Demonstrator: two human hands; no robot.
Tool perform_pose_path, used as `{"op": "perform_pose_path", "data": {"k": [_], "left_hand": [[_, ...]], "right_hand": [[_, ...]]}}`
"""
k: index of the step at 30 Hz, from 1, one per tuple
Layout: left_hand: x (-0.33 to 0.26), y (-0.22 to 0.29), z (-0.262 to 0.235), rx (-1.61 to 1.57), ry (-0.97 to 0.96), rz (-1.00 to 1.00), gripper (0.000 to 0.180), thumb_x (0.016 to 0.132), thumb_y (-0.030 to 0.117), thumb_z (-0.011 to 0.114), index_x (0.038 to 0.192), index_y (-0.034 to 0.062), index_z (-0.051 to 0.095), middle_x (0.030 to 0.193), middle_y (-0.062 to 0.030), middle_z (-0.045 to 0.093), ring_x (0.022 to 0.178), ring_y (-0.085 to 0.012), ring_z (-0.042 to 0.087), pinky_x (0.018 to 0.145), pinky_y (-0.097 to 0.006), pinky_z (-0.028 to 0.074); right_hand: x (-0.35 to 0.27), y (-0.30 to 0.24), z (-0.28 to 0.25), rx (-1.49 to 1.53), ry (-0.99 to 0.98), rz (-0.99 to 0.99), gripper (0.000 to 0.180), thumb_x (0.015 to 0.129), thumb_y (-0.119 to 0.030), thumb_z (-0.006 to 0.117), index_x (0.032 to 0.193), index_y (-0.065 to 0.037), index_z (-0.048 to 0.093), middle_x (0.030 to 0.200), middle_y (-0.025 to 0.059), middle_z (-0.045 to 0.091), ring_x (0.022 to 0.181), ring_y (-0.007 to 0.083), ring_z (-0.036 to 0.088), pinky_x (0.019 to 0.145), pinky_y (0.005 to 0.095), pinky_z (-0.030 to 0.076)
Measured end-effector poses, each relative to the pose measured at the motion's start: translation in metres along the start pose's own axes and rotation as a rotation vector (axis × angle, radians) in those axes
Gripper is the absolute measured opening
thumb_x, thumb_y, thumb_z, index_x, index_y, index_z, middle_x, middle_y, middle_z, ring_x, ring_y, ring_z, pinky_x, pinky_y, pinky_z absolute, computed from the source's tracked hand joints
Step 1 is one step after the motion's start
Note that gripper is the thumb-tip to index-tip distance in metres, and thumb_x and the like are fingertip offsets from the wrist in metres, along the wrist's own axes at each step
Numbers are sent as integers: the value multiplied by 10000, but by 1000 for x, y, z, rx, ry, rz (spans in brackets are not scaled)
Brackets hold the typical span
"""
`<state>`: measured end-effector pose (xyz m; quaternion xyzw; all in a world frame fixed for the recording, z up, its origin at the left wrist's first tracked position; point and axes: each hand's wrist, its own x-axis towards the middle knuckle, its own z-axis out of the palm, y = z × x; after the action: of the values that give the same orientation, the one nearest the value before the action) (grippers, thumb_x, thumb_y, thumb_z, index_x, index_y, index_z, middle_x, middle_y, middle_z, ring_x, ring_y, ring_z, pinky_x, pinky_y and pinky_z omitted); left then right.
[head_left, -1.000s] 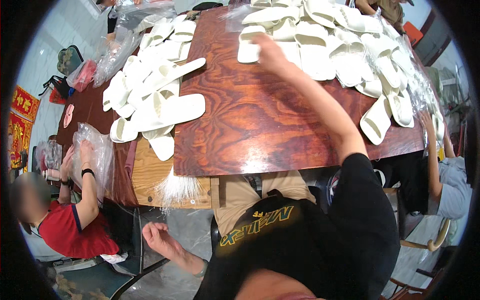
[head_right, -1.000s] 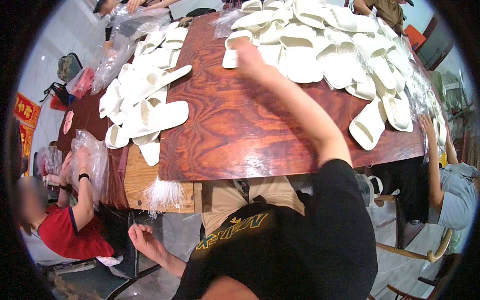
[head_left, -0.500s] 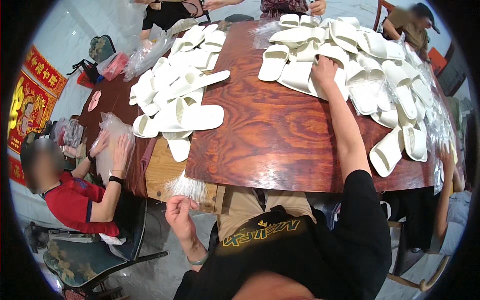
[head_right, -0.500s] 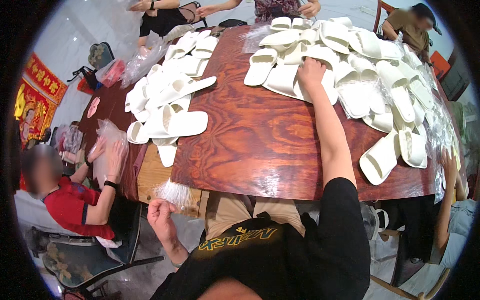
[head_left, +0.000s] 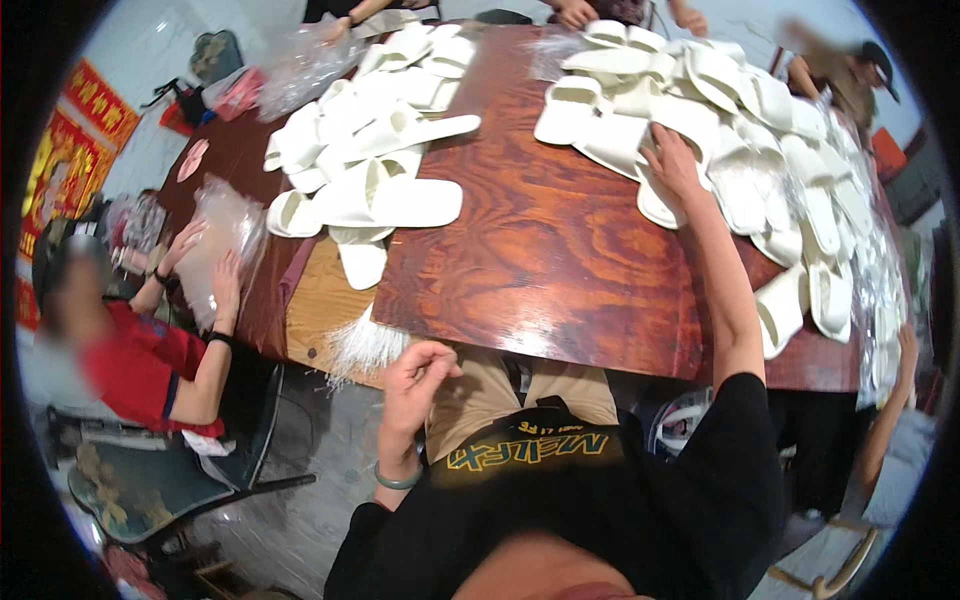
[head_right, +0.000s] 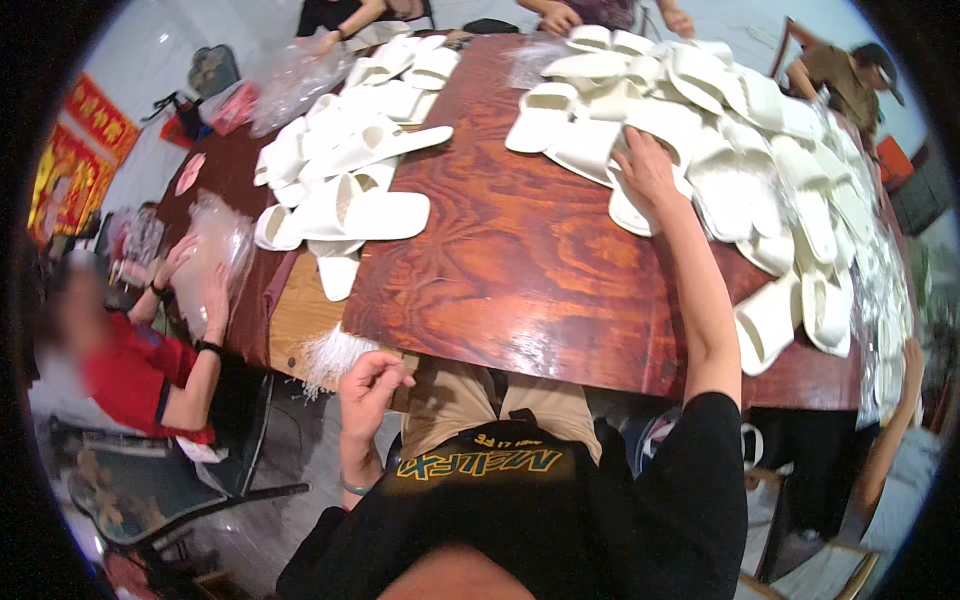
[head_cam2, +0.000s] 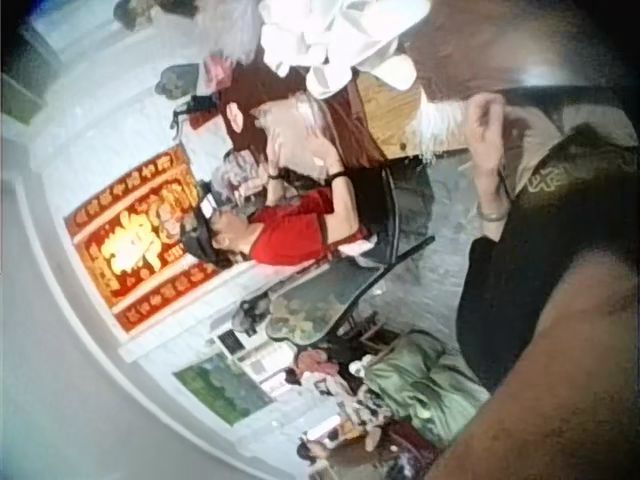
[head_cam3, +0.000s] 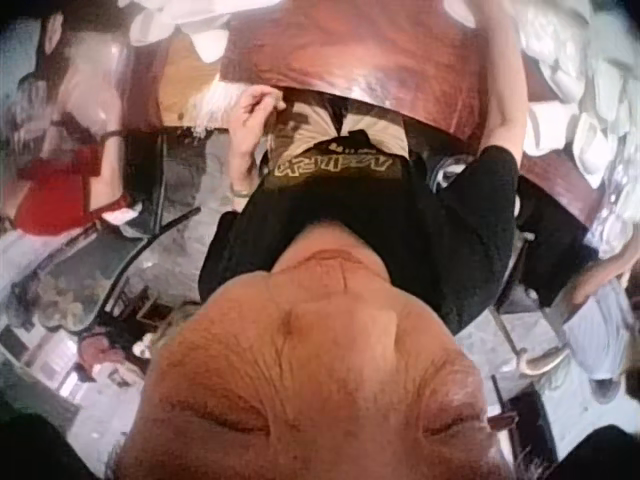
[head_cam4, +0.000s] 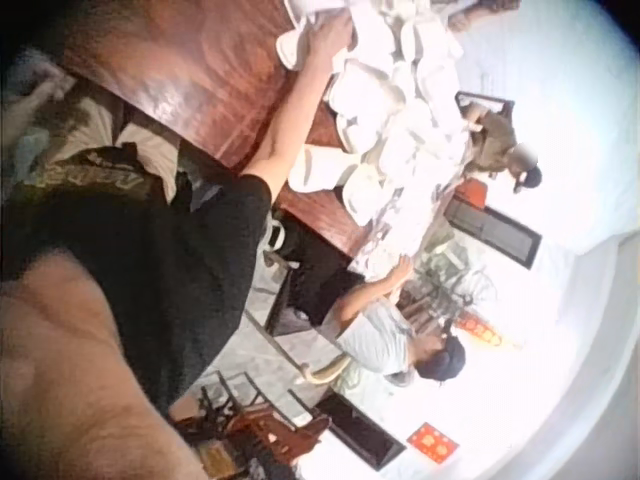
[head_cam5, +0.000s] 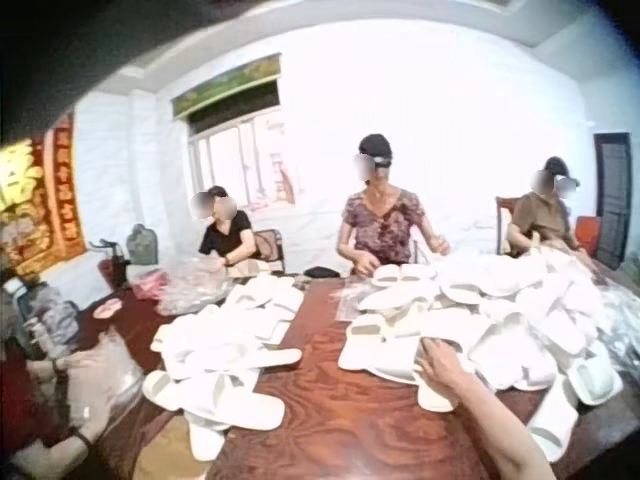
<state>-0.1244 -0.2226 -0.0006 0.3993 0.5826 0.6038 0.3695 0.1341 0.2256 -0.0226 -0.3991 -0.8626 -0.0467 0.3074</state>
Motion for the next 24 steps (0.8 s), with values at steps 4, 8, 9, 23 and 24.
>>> {"op": "perform_pose_path", "data": {"k": [4,8,9,23,24], "left_hand": [[-16,-9,-6,2,11,-123,77,882,36,577,942,-11,585,798,-49,636,726,-96,596,668,-219,459],[-28,-20,-15,-23,82,-96,76,886,51,578,941,-1,590,789,-45,643,710,-81,593,638,-213,450],[-27,-19,-16,-14,76,-110,76,887,55,576,940,2,590,780,-43,643,704,-79,592,629,-211,446],[39,-2,49,43,-83,83,52,862,59,576,825,23,584,1232,-153,514,1080,-205,495,953,-353,380],[45,-2,55,43,-109,83,52,862,59,576,825,23,584,1232,-153,514,1080,-205,495,953,-353,380]], "right_hand": [[-10,-20,7,343,170,219,238,879,-203,510,957,15,566,903,227,610,870,384,584,784,431,446],[-18,-36,23,-27,276,-101,351,773,-323,637,842,21,628,936,199,610,953,397,532,875,430,384],[-17,-32,27,-23,271,-109,351,773,-323,637,842,21,628,936,199,610,953,397,532,875,430,384],[-134,-187,-59,572,-215,-479,267,718,-178,691,842,-8,527,1082,195,505,1106,402,441,895,467,373],[-137,-186,-74,646,-313,-465,345,728,-164,684,978,0,513,1211,215,441,1110,406,437,921,464,363]]}}
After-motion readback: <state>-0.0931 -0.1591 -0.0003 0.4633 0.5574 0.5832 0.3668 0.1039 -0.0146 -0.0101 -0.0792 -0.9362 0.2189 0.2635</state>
